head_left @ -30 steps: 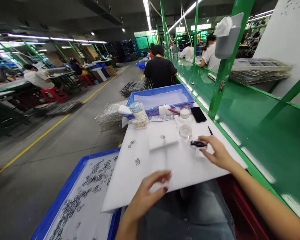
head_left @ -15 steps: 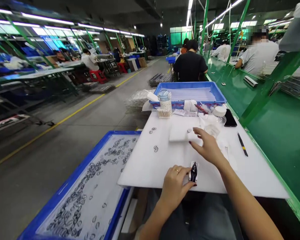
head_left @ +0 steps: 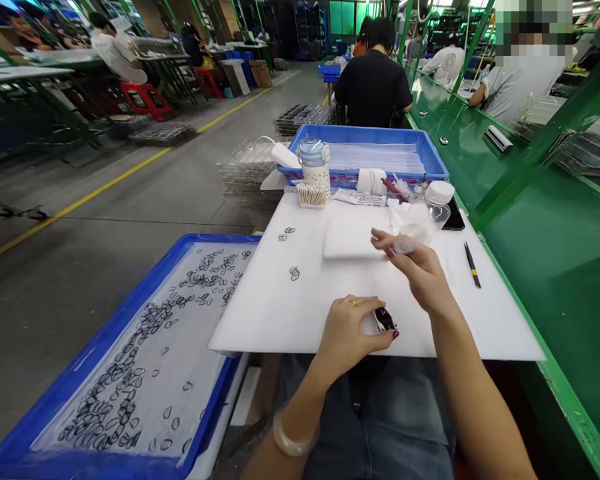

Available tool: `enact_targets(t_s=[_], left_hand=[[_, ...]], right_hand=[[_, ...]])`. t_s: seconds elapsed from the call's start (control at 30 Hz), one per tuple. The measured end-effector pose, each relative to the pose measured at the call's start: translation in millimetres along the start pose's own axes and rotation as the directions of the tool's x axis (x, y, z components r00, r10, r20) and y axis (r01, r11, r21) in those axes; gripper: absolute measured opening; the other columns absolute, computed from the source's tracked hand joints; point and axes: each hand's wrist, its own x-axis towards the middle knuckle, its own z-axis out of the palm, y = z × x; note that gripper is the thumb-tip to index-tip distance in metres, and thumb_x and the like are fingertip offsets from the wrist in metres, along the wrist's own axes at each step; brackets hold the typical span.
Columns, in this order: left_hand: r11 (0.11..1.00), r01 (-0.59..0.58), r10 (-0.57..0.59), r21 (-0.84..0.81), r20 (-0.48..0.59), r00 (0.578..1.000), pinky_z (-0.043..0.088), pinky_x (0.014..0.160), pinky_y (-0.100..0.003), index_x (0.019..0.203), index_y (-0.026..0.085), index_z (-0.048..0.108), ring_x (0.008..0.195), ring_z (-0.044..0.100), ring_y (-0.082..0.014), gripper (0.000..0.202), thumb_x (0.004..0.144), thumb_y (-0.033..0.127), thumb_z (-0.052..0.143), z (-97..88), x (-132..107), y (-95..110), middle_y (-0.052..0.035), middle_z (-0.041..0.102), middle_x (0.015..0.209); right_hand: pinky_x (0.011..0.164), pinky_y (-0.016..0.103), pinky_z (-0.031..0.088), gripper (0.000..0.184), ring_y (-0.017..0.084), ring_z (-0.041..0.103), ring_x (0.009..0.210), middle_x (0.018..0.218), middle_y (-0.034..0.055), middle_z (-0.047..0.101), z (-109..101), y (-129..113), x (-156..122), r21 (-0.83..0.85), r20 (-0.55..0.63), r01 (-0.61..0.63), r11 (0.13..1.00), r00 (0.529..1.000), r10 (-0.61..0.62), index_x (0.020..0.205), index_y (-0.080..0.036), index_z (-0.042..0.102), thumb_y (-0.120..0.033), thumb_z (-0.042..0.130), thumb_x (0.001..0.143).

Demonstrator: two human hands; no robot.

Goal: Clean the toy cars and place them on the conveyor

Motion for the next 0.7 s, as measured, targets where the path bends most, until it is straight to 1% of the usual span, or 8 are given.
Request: enact_targets(t_s=[0.07, 0.1, 0.13, 0.2, 0.27, 0.33, 0.43, 0.7], left_hand=[[0.996, 0.08, -0.081, -0.031, -0.055, 0.995, 0.044, 0.099, -0.049, 0.104, 0.025, 0.074, 0.105, 0.067, -0.0281, 0.036, 0.07, 0.03, 0.085, 4.7, -0.8, 6.4, -0.0022, 0.077, 0.108], [0.994, 0.103, -0.106, -0.038, -0.072, 0.992, 0.043, 0.099, -0.049, 0.103, 0.026, 0.075, 0.104, 0.067, -0.0278, 0.034, 0.071, 0.031, 0.084, 5.9, -0.5, 8.6, -0.0013, 0.077, 0.107], [0.992, 0.118, -0.121, -0.041, -0.083, 0.989, 0.043, 0.098, -0.049, 0.102, 0.027, 0.075, 0.104, 0.066, -0.0276, 0.031, 0.073, 0.032, 0.082, 6.6, 0.1, 10.0, -0.0006, 0.077, 0.107], [0.991, 0.128, -0.132, -0.051, -0.088, 0.987, 0.043, 0.097, -0.048, 0.1, 0.027, 0.075, 0.103, 0.066, -0.0268, 0.025, 0.076, 0.032, 0.08, 6.7, 1.4, 11.0, 0.0002, 0.077, 0.105], [0.99, 0.124, -0.129, -0.065, -0.085, 0.988, 0.043, 0.096, -0.046, 0.098, 0.028, 0.076, 0.102, 0.066, -0.0258, 0.021, 0.077, 0.031, 0.08, 5.9, 2.1, 10.5, 0.0007, 0.077, 0.104], [0.99, 0.119, -0.125, -0.069, -0.086, 0.988, 0.043, 0.095, -0.045, 0.097, 0.028, 0.076, 0.102, 0.067, -0.0251, 0.021, 0.077, 0.029, 0.08, 5.4, 2.1, 9.6, 0.0011, 0.077, 0.103], [0.991, 0.118, -0.123, -0.058, -0.093, 0.988, 0.043, 0.095, -0.045, 0.098, 0.029, 0.076, 0.102, 0.066, -0.025, 0.022, 0.076, 0.03, 0.08, 5.5, 1.3, 8.4, 0.0019, 0.077, 0.103], [0.992, 0.119, -0.123, -0.045, -0.104, 0.987, 0.043, 0.094, -0.045, 0.097, 0.029, 0.076, 0.101, 0.067, -0.025, 0.024, 0.074, 0.03, 0.082, 6.4, 1.6, 7.6, 0.002, 0.077, 0.102]], right_hand=[[0.084, 0.038, 0.05, 0.009, 0.021, 0.062, 0.088, 0.092, 0.0042, 0.064, 4.7, -12.6, -25.1, 0.274, -0.096, 0.019, 0.962, 0.995, 0.008, 0.09, -0.024, 0.068, -0.031, 0.062, 0.089], [0.076, 0.037, 0.049, 0.007, 0.019, 0.057, 0.076, 0.082, 0.0028, 0.06, 7.5, -17.4, -35.7, 0.383, -0.127, 0.019, 0.923, 0.991, 0.032, 0.085, -0.024, 0.068, -0.03, 0.063, 0.086], [0.069, 0.035, 0.046, 0.011, 0.018, 0.051, 0.068, 0.075, 0.0019, 0.054, 10.3, -21.0, -44.1, 0.457, -0.14, 0.013, 0.889, 0.988, 0.058, 0.082, -0.024, 0.067, -0.034, 0.064, 0.084], [0.06, 0.034, 0.04, 0.034, 0.017, 0.042, 0.061, 0.066, 0.001, 0.045, 15.0, -25.2, -53.0, 0.547, -0.133, -0.003, 0.837, 0.987, 0.09, 0.073, -0.023, 0.061, -0.056, 0.06, 0.083], [0.055, 0.034, 0.035, 0.061, 0.016, 0.035, 0.055, 0.057, -0.0006, 0.035, 17.6, -26.0, -53.3, 0.585, -0.123, -0.004, 0.811, 0.988, 0.094, 0.061, -0.022, 0.05, -0.079, 0.045, 0.081], [0.05, 0.033, 0.028, 0.072, 0.014, 0.028, 0.048, 0.05, -0.0027, 0.024, 18.4, -24.5, -50.0, 0.601, -0.127, -0.012, 0.799, 0.986, 0.11, 0.053, -0.022, 0.038, -0.088, 0.031, 0.08], [0.047, 0.031, 0.021, 0.072, 0.012, 0.02, 0.043, 0.046, -0.0039, 0.015, 18.2, -20.3, -46.2, 0.632, -0.13, -0.035, 0.774, 0.98, 0.15, 0.05, -0.021, 0.03, -0.087, 0.03, 0.08], [0.046, 0.03, 0.021, 0.066, 0.012, 0.018, 0.043, 0.046, -0.0039, 0.016, 20.1, -12.4, -47.0, 0.659, -0.099, -0.04, 0.751, 0.985, 0.139, 0.051, -0.022, 0.03, -0.082, 0.033, 0.079]])
